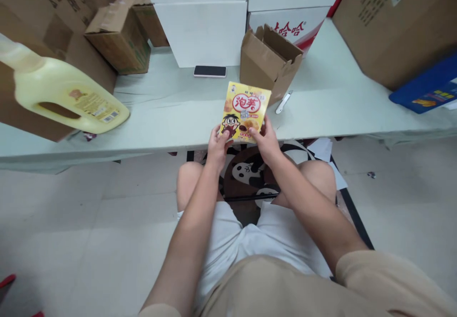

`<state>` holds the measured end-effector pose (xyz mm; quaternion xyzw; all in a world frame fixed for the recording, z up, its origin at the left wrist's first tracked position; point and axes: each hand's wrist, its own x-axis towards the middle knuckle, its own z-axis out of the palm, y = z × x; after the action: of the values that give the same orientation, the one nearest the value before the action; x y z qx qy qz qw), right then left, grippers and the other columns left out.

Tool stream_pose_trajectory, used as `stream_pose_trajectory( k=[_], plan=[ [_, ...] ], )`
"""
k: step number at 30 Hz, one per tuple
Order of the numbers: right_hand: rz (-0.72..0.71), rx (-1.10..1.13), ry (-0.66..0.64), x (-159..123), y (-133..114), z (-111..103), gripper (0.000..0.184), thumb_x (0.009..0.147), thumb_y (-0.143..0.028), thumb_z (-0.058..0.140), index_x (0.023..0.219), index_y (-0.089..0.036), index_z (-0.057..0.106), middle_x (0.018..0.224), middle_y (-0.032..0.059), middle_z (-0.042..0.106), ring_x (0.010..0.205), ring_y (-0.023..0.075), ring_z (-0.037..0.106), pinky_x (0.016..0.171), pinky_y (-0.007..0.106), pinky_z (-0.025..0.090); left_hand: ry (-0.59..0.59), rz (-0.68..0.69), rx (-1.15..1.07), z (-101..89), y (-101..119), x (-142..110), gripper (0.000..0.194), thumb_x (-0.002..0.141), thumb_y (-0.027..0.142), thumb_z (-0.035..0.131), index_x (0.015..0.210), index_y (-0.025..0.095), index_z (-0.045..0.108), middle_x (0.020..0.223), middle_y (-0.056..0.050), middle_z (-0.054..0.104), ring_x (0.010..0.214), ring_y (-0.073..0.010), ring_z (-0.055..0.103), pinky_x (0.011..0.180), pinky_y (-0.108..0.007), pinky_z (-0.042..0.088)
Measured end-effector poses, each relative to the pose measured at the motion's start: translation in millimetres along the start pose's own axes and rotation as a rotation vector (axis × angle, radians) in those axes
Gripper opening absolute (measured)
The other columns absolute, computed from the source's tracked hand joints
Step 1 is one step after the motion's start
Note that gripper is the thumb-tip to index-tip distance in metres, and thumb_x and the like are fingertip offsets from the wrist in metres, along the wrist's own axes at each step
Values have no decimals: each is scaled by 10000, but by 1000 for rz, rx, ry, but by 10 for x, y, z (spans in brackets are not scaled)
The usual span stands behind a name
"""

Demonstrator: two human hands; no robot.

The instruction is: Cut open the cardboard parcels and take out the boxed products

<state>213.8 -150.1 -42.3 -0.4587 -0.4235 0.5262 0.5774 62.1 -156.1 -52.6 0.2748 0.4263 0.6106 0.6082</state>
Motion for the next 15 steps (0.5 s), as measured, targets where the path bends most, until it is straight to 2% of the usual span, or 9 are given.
stream_pose_trajectory(
  k=[3, 6, 8, 12, 15],
  plan=[
    [-115, -77, -6, 301, -214, -63, 969, 620, -760, 839, 1368, -280, 453, 1391, 126, 664, 1321, 318, 640, 1128, 540, 557, -92, 95, 154, 23, 335, 238, 687, 620, 536, 958, 1135, 212, 640, 1276, -121, 724, 1267, -320, 667, 1001, -408, 591],
    [-306, -165, -72, 644, -514, -5, 875, 708, -838, 728, 1380, -332, 487, 1443, 70, 645, 1406, 294, 582, 1184, 517, 516, -300, 398, 435, 153, 699, 528, 699, 706, 661, 865, 1186, 221, 611, 1334, -129, 698, 1302, -318, 655, 1076, -446, 564],
    [-406, -219, -128, 818, -774, 92, 864, 766, -869, 637, 1460, -388, 457, 1473, 27, 629, 1436, 277, 561, 1200, 499, 504, -361, 579, 551, 276, 947, 693, 697, 753, 719, 796, 1214, 238, 593, 1341, -120, 690, 1335, -318, 638, 1114, -464, 542],
    [-567, -300, -160, 931, -1324, 319, 780, 871, -808, 518, 1561, -486, 350, 1502, -47, 601, 1455, 213, 546, 1226, 400, 494, -314, 782, 629, 520, 1385, 836, 621, 832, 708, 721, 1295, 323, 567, 1403, -64, 661, 1441, -308, 555, 1167, -466, 514],
    [-667, -369, -150, 910, -1560, 401, 687, 941, -709, 434, 1585, -532, 274, 1559, -99, 536, 1490, 155, 501, 1255, 328, 463, -273, 857, 648, 614, 1524, 840, 548, 887, 682, 670, 1325, 378, 543, 1436, -25, 644, 1454, -287, 541, 1183, -452, 507]
  ],
)
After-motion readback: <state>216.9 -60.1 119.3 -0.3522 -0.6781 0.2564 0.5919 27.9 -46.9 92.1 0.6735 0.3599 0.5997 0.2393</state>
